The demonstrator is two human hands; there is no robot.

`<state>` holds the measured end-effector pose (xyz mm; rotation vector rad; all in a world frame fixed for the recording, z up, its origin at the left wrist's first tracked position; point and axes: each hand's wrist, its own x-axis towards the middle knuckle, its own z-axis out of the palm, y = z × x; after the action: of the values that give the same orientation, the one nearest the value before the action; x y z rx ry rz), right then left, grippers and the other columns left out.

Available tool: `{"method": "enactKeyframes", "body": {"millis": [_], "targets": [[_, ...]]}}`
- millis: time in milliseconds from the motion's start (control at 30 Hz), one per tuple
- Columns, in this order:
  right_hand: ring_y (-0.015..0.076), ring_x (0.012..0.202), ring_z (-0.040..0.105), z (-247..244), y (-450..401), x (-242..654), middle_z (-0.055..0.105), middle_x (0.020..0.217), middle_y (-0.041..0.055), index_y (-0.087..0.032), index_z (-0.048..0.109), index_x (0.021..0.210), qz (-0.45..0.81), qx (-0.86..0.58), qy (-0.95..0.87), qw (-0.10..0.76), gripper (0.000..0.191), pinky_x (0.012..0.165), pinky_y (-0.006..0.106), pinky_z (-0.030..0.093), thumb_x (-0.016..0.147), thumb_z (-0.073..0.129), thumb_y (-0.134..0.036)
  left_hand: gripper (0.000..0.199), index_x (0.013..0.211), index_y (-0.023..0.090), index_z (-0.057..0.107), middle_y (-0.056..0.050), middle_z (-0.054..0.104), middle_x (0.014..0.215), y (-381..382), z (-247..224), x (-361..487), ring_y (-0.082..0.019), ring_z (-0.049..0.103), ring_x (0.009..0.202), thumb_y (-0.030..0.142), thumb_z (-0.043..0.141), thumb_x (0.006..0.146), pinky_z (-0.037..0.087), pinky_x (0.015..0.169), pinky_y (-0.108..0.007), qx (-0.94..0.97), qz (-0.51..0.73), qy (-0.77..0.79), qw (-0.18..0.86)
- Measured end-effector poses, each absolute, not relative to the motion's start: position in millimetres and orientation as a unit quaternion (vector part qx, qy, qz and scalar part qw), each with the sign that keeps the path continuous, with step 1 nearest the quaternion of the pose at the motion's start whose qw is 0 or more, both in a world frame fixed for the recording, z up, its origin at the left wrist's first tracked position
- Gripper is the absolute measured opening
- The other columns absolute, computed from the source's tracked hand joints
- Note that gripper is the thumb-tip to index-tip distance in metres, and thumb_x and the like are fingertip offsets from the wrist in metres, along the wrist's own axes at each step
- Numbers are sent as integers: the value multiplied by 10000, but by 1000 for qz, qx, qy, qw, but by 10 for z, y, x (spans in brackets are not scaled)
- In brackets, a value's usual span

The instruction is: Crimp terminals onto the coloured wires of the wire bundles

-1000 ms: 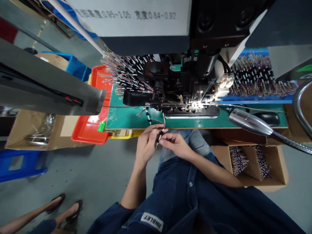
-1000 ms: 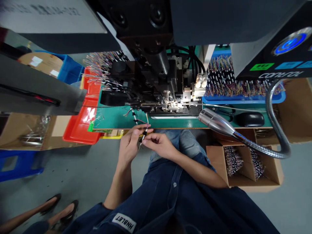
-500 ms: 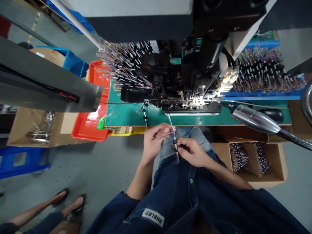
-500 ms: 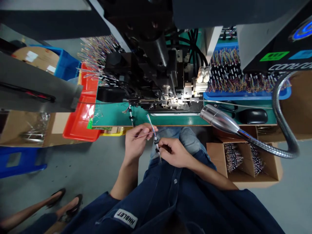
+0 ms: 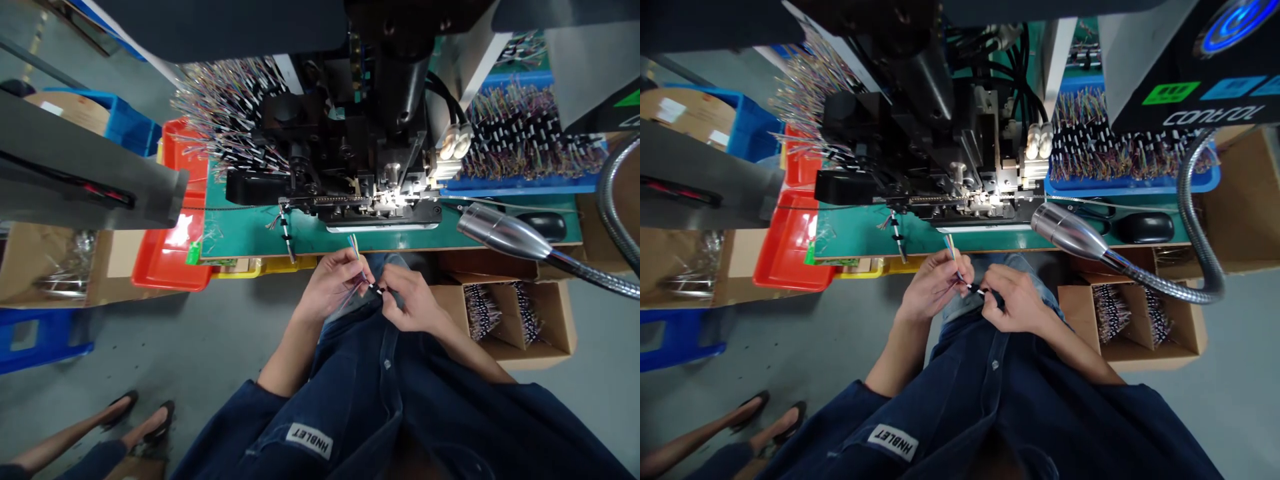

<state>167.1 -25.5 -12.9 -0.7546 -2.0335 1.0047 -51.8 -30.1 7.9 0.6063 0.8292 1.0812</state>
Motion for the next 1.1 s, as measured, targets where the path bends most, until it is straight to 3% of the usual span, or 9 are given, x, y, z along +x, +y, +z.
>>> {"method": "enactKeyframes", "body": {"millis": [133,233,467,667,767,867,1100], "targets": [[210,721,523,-216,-216,1703,513,828,-2,-276,525,945,427,-256,-781,377,154,666,358,403,1059,512,-174,515,800,183,714,-22,766,744,-264,64,-438,-116,642,460,577,1033,893,541,430,-221,241,439,314,807],[226,764,585,-272,-237,1675,580,855,21,-277,536,951,455,-258,-771,363,189,708,371,472,1117,477,-210,528,827,187,731,-15,763,738,-262,62,-357,-114,621,431,616,1032,884,515,404,-224,261,457,325,786],[199,701,560,-346,-282,1679,617,813,-1,-265,590,980,357,-322,-768,424,159,671,363,434,1136,577,-236,360,919,204,813,-33,831,828,-362,117,-272,-125,708,655,466,1058,897,603,660,-238,335,517,440,653],[201,754,629,-67,-138,1799,724,893,21,-256,823,1193,469,-380,-648,464,196,685,364,464,1189,677,-386,349,898,215,852,-47,854,850,-364,162,-297,-185,766,738,485,1068,859,598,719,-292,402,479,487,610],[188,724,607,133,-68,1749,692,835,2,-266,867,1105,491,-376,-626,476,141,645,350,437,1119,824,-399,282,899,234,883,-36,839,828,-355,172,-306,-181,702,717,445,1067,863,548,688,-296,455,476,514,550],[181,711,618,248,-31,1685,713,810,7,-257,851,967,482,-381,-634,469,186,628,350,443,1108,840,-378,222,909,248,901,-18,816,787,-354,161,-311,-179,661,696,405,1055,881,531,690,-306,483,473,530,513],[193,755,680,241,-38,1666,802,860,30,-259,898,1048,471,-390,-612,501,92,649,361,484,1100,835,-300,192,915,256,889,-48,893,958,-386,33,-277,-231,824,912,388,1028,924,636,917,-356,453,512,515,518]]}}
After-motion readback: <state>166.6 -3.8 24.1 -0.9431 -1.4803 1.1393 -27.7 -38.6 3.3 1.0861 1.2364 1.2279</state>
